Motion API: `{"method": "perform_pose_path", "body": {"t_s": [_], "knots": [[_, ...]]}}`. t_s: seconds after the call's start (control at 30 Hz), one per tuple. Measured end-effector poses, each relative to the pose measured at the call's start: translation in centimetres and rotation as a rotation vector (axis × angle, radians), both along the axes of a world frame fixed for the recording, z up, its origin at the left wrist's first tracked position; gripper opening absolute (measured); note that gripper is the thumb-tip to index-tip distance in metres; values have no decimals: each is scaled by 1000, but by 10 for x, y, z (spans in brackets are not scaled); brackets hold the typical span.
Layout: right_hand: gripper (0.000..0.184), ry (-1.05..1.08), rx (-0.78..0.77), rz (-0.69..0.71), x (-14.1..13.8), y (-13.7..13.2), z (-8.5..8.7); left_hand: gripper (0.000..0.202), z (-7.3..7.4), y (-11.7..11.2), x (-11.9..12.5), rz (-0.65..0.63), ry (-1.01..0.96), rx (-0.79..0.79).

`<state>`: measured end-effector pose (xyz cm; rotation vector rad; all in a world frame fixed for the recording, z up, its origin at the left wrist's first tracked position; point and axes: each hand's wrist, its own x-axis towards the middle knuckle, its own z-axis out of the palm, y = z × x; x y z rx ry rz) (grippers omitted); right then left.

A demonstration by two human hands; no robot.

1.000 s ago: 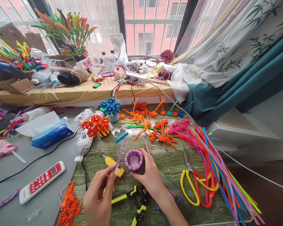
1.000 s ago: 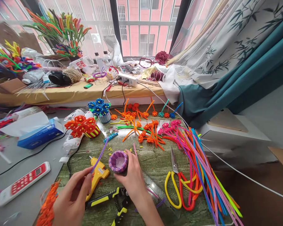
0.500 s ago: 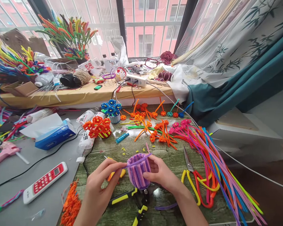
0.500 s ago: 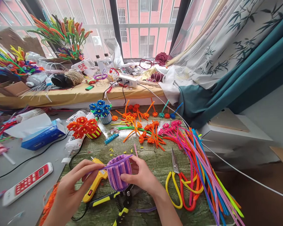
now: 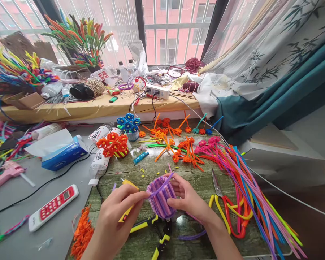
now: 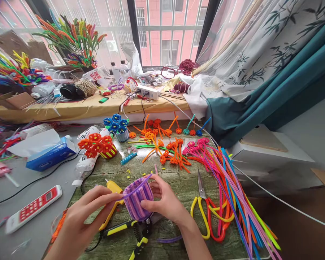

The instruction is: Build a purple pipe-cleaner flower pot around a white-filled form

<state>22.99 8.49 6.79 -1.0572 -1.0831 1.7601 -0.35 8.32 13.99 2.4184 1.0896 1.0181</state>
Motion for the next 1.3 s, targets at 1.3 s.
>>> {"method": "perform_pose_path", "body": {"t_s": [1.3], "knots": [[60,288,-91,-282,10,-12,-37,33,-62,-12,-8,534,-165,-364]]}}
